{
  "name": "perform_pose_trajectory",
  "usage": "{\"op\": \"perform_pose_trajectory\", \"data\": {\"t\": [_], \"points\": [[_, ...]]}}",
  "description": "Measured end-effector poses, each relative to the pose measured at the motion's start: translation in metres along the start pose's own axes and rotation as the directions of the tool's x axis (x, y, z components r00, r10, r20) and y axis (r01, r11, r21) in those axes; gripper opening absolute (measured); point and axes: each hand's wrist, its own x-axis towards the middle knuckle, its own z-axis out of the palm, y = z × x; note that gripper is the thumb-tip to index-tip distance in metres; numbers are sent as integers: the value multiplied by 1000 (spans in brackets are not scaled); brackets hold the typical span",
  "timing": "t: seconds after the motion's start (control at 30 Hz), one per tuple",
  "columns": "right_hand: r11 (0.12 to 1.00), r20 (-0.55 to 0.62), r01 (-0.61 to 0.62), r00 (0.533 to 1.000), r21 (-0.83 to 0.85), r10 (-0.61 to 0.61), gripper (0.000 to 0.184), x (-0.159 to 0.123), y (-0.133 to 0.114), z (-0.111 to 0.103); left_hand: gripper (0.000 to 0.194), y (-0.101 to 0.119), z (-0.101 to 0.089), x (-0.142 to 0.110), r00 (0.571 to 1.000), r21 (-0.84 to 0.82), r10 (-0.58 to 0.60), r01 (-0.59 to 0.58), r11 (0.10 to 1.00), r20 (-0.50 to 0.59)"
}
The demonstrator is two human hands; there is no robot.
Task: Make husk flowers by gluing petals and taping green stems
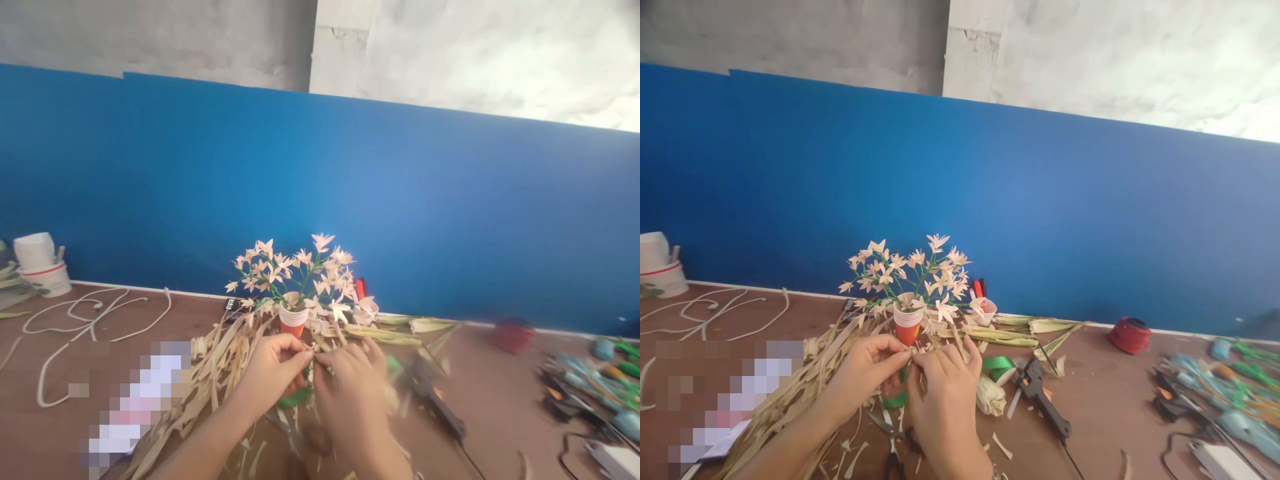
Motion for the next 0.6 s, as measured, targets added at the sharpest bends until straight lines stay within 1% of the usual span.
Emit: {"op": "perform_pose_trajectory", "data": {"t": [0.07, 0.13, 0.27, 0.33, 0.43, 0.53, 0.6], "points": [[998, -20, 35, 999, -43, -36, 13, 1, 0, 1, 22, 0, -2, 1, 999, -4, -32, 33, 999, 21], [997, -26, 50, 998, -51, -51, 13, 1, 1, 1, 22, 1, -4, 1, 998, 10, -45, 44, 999, 40], [996, -41, 59, 997, -59, -61, 13, 1, 1, 2, 23, 1, -3, -1, 998, 63, -59, 57, 996, 28], [997, -45, 56, 997, -57, -58, 13, 1, 2, 1, 23, 2, -2, -2, 998, 49, -60, 59, 997, 29], [999, -15, 33, 999, -19, -34, 12, 2, 5, 0, 19, 5, -1, -2, 999, 22, 31, -32, 999, 33], [998, 14, 32, 999, 46, -33, 11, 2, 9, 0, 16, 9, -2, -3, 991, 70, 135, -135, 988, 15], [997, 15, 38, 999, 70, -39, 11, 1, 10, 0, 15, 10, -4, -3, 985, 95, 172, -171, 981, -4]]}}
